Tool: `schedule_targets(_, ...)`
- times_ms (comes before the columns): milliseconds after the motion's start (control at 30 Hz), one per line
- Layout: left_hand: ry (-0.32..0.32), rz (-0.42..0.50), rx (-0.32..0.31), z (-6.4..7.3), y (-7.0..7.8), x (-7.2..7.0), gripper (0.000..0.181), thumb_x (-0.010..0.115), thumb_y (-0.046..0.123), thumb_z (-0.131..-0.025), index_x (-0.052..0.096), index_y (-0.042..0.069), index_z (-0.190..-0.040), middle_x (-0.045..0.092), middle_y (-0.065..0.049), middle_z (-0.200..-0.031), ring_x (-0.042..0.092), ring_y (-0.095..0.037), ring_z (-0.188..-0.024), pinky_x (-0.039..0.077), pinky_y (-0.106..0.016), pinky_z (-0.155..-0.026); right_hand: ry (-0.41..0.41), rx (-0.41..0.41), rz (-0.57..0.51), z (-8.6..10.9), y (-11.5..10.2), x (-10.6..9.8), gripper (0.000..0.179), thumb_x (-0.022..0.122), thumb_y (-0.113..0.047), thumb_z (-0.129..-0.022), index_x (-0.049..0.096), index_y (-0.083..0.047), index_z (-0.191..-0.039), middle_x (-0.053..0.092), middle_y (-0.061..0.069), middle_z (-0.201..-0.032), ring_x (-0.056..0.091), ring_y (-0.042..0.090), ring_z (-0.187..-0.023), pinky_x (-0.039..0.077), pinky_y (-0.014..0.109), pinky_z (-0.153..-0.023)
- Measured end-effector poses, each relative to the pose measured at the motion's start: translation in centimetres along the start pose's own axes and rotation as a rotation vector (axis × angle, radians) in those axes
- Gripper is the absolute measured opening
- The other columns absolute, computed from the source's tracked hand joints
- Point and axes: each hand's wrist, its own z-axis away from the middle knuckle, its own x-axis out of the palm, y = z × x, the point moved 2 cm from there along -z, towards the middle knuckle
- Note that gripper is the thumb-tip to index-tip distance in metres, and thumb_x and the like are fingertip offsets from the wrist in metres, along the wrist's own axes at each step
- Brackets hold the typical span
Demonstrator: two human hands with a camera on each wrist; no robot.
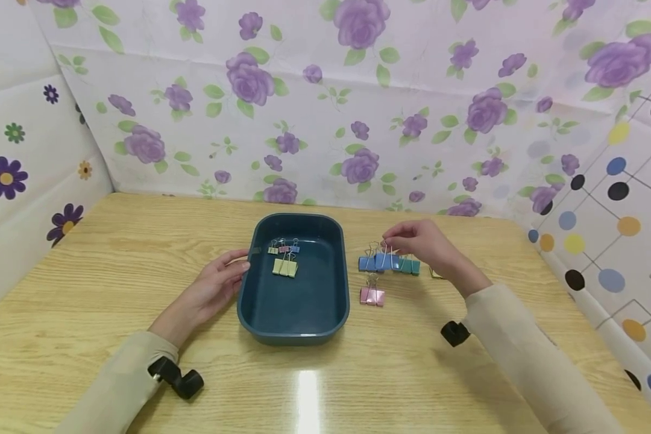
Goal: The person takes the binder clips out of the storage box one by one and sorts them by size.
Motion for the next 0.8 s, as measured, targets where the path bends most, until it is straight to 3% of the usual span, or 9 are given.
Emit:
schedule_targets(400, -0.014, 0.002, 0.007, 0.1, 0.1, -0.1, 0.037, 0.051, 0.003, -0.1, 0.036, -0.003, -0.133, 0.067, -0.003, -0.104, 0.063, -0.011, -0.093, 0.051, -0.022, -0.079, -0.004, 0.073, -0.03, 2.6, 4.3, -0.4, 0.025, 0.06, -0.011, -0.097, 0.062, 0.007, -0.114, 0.068, 0.014, -0.106, 0.066, 0.021, -0.093, 0.05, 0.046, -0.089)
schedule_targets(800, -0.017, 0.023, 0.0, 0.0, 0.0, -0.1, 0.036, 0.051, 0.002, -0.099, 0.038, -0.001, -0.132, 0.066, -0.004, -0.104, 0.063, -0.011, -0.091, 0.051, -0.022, -0.078, -0.051, 0.084, -0.012, 4.3, 6.2, -0.8, 0.023, 0.059, -0.008, -0.097, 0.064, 0.008, -0.113, 0.069, 0.016, -0.104, 0.067, 0.025, -0.093, 0.055, 0.037, -0.081)
